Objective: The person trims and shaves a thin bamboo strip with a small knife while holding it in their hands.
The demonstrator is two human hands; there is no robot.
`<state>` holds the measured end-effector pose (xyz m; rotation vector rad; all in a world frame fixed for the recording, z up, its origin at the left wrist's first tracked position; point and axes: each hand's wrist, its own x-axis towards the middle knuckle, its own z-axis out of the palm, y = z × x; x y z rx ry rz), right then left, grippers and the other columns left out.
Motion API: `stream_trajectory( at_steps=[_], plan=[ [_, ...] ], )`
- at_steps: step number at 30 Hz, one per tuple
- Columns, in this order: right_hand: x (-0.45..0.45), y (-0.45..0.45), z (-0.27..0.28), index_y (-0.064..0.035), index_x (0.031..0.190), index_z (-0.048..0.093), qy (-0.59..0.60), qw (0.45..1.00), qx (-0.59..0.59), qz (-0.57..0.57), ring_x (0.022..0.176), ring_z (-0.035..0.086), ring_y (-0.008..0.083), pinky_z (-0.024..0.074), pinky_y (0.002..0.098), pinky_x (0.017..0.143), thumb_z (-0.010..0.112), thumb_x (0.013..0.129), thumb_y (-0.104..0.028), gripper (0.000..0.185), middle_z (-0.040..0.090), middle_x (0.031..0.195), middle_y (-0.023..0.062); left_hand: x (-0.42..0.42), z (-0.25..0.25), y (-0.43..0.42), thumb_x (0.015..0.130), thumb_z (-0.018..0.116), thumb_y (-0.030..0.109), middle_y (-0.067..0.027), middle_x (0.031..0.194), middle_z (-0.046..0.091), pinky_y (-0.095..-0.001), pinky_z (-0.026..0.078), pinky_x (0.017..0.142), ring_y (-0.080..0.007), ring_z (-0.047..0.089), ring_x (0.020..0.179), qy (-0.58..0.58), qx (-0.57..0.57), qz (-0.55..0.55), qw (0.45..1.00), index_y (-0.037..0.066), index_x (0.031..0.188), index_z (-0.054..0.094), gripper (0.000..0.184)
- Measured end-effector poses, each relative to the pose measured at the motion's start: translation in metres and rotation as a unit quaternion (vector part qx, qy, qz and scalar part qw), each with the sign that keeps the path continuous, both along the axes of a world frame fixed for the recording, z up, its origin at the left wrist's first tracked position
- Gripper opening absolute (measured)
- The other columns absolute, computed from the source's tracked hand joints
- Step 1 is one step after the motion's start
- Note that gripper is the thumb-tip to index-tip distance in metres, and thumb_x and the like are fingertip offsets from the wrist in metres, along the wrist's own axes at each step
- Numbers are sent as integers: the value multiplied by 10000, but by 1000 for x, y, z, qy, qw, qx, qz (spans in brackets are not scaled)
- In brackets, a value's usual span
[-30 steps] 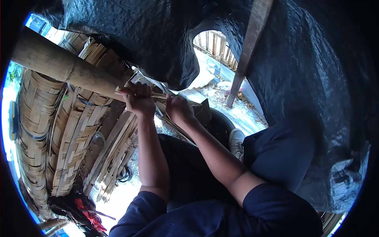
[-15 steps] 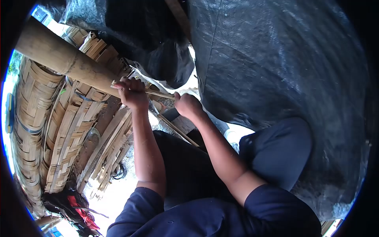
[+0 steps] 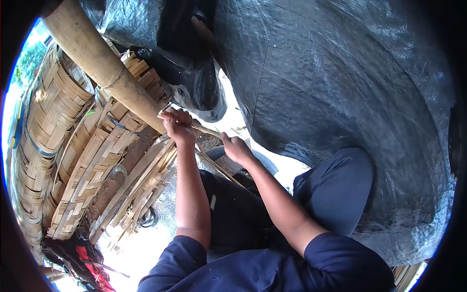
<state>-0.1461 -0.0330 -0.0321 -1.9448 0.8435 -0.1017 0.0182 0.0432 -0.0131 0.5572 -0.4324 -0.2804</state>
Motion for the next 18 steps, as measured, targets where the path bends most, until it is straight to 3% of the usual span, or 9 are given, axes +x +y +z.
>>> stream_trajectory(
  at_steps=[2, 3, 4, 6, 8, 12, 18],
  plan=[
    [5, -6, 30, 124, 1077, 577, 62, 996, 43, -38, 1068, 559, 452, 428, 468, 935, 368, 951, -484, 656, 578, 1065, 356, 7, -2, -1, 846, 582, 495, 45, 551, 185, -279, 126, 434, -86, 160, 461, 0, -13, 11, 1000, 140, 658, 297, 493],
    [19, -21, -13, 120, 997, 610, 25, 997, 37, -62, 1028, 583, 444, 445, 467, 897, 386, 933, -527, 688, 605, 992, 346, 7, 0, 0, 850, 582, 486, 45, 554, 185, -278, 131, 439, -88, 163, 467, 6, -9, 8, 1000, 139, 659, 305, 484],
    [27, -23, -7, 84, 904, 618, -91, 992, -26, -83, 930, 626, 419, 481, 460, 794, 438, 921, -509, 620, 633, 897, 308, 11, -1, -1, 850, 582, 486, 45, 554, 185, -278, 131, 439, -88, 163, 467, 6, -13, 12, 1000, 139, 659, 305, 484],
    [46, -40, 18, 36, 787, 588, -67, 997, -32, -33, 780, 646, 401, 487, 455, 666, 512, 901, -460, 515, 636, 776, 258, 16, -6, -2, 857, 582, 479, 45, 557, 185, -278, 132, 444, -91, 160, 471, 41, -7, -4, 999, 137, 662, 307, 480],
    [89, -59, 23, 5, 723, 545, -149, 979, -127, -51, 674, 633, 393, 470, 452, 585, 585, 869, -385, 419, 612, 683, 220, 19, -6, -6, 858, 588, 496, 43, 561, 190, -278, 129, 449, -93, 160, 476, 33, 1, -2, 999, 134, 662, 309, 496],
    [187, -106, 57, -8, 674, 542, -295, 911, -272, -95, 617, 605, 392, 434, 435, 543, 651, 819, -253, 305, 573, 599, 201, 22, 0, -13, 844, 596, 551, 38, 580, 216, -269, 135, 450, -91, 178, 491, 19, 13, -16, 1000, 131, 677, 318, 530],
    [308, -211, 48, 31, 785, 578, -355, 821, -438, -91, 785, 626, 421, 502, 468, 671, 666, 748, -107, 168, 623, 776, 251, 32, -4, -26, 895, 508, 575, 41, 586, 213, -263, 139, 452, -83, 177, 495, 33, 16, -19, 999, 122, 658, 302, 551]
  ],
)
